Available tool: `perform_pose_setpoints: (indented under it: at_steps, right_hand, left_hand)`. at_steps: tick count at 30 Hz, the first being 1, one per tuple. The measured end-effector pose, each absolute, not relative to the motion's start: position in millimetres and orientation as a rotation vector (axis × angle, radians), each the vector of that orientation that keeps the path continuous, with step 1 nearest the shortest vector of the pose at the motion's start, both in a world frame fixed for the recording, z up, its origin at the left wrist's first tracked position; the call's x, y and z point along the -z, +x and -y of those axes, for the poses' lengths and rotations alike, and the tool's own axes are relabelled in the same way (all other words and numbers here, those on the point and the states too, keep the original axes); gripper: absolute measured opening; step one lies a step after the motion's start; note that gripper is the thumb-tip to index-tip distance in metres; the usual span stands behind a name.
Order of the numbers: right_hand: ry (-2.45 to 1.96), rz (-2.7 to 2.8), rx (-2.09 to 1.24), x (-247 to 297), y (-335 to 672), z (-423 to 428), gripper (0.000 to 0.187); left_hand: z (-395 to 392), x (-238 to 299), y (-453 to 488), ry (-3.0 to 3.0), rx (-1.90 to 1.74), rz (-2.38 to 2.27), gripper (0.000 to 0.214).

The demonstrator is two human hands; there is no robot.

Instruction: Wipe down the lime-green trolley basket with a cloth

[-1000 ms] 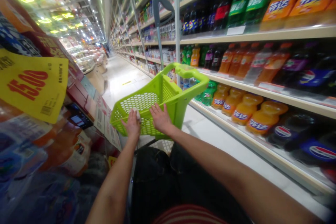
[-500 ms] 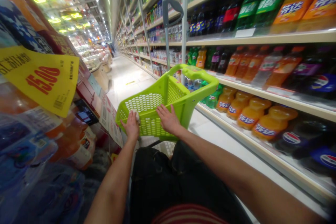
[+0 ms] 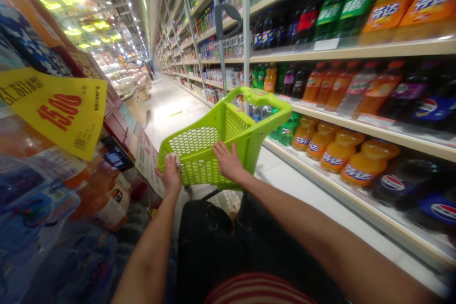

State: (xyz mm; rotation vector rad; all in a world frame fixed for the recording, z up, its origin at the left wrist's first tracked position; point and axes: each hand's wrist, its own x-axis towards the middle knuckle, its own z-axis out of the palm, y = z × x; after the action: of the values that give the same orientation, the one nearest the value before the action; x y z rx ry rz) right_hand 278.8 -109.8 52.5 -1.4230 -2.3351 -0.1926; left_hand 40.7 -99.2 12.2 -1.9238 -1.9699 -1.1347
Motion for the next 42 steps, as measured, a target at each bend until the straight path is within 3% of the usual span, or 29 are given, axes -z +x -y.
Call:
perform_pose_setpoints:
  at_steps: [7, 15, 24, 32, 42]
  right_hand:
    - [-1.425, 2.338, 0.202, -53, 281, 112, 0.061]
    - [-1.417, 2.320, 0.169, -52, 281, 113, 0.061]
    - [-1.399, 2.304, 0.212, -50, 281, 113, 0.059]
    - [-1.394, 2.314, 0.268, -47, 281, 113, 0.060]
    - [-1.355, 2.394, 0.291, -30, 292, 104, 0.066]
  left_hand:
    - [111, -26, 82, -2.014, 0.839, 1.928, 0.049]
    - [117, -29, 34, -1.792, 0.884, 2.158, 0.050]
    - [113, -25, 65, -1.964, 0.781, 2.009, 0.050]
    - [122, -27, 9, -1.642, 0.904, 2.262, 0.044]
    - [118, -27, 37, -1.943, 0.885, 2.268, 0.043]
